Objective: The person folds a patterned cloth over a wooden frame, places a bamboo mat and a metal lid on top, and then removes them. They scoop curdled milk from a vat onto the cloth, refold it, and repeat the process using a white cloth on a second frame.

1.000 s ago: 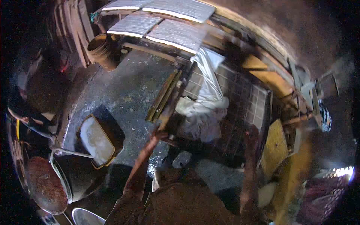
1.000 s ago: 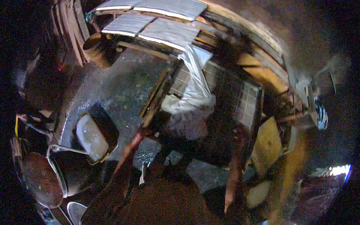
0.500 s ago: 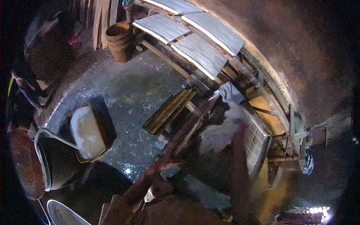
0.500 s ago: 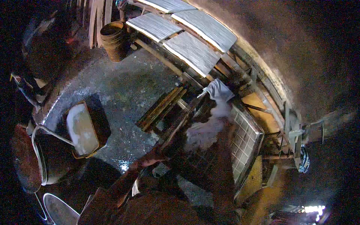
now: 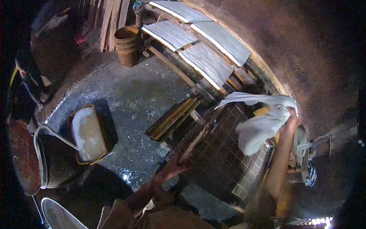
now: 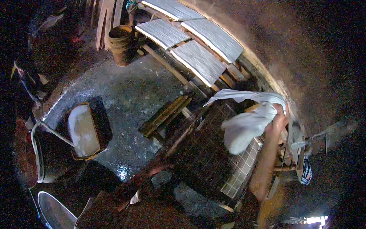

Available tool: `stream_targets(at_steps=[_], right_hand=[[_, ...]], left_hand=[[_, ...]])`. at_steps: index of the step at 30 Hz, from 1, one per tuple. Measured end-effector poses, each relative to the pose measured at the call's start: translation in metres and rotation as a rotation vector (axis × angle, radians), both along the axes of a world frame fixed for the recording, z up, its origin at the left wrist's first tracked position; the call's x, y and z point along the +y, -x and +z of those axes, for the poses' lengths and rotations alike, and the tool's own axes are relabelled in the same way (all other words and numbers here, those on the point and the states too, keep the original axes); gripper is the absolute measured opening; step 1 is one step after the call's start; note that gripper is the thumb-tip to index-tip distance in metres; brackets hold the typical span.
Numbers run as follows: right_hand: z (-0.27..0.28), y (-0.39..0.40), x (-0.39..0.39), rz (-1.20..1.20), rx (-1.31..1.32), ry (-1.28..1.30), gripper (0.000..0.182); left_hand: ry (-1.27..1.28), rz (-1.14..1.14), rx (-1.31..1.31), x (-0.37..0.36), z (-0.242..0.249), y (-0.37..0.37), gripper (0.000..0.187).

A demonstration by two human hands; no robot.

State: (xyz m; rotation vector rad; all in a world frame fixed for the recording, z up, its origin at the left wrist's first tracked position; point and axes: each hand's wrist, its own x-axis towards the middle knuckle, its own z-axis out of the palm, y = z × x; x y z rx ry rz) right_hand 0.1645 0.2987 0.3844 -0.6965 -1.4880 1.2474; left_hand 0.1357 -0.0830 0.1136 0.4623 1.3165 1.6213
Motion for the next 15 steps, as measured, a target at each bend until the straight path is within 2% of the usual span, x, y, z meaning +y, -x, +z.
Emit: stream_targets(at_steps=[1, 3, 4, 6, 7, 9, 10, 12, 13, 14, 15], right_hand=[[0.001, 0.008, -0.001, 0.007, 0.002, -0.002, 0.038], [0.009, 0.027, -0.001, 0.138, -0.031, 0.023, 0.041], [0.011, 0.038, 0.005, 0.14, -0.026, 0.015, 0.041], [0.012, 0.059, 0.025, -0.082, -0.311, -0.315, 0.039], [0.006, 0.067, 0.049, -0.082, -0.304, -0.323, 0.039], [-0.008, 0.086, 0.102, -0.02, -0.547, -0.591, 0.035], [-0.005, 0.108, 0.105, -0.022, -0.54, -0.594, 0.035], [0.003, 0.16, 0.112, -0.701, -1.234, -0.733, 0.032], [-0.014, 0.186, 0.13, -0.703, -1.119, -0.74, 0.033], [-0.046, 0.213, 0.153, -0.704, -1.004, -0.745, 0.035], [-0.085, 0.239, 0.159, -0.525, -0.778, -1.046, 0.026]], left_hand=[[-0.002, 0.007, 0.002, 0.001, -0.001, -0.003, 0.08], [-0.402, 0.195, -0.478, 0.002, -0.001, -0.011, 0.077], [-0.41, 0.194, -0.472, 0.005, 0.0, -0.009, 0.077], [-0.046, 0.132, 0.189, 0.01, 0.005, -0.002, 0.075], [-0.054, 0.134, 0.195, 0.012, 0.002, -0.002, 0.075], [-0.084, 0.156, 0.038, 0.013, -0.014, -0.021, 0.075], [-0.094, 0.164, -0.04, 0.01, -0.025, -0.035, 0.075], [-0.115, 0.18, -0.196, 0.006, -0.052, -0.057, 0.075], [-0.118, 0.18, -0.19, 0.007, -0.074, -0.064, 0.075], [0.014, 0.006, 0.104, 0.009, -0.101, -0.069, 0.076], [0.149, -0.175, 0.391, 0.01, -0.115, -0.072, 0.079]])
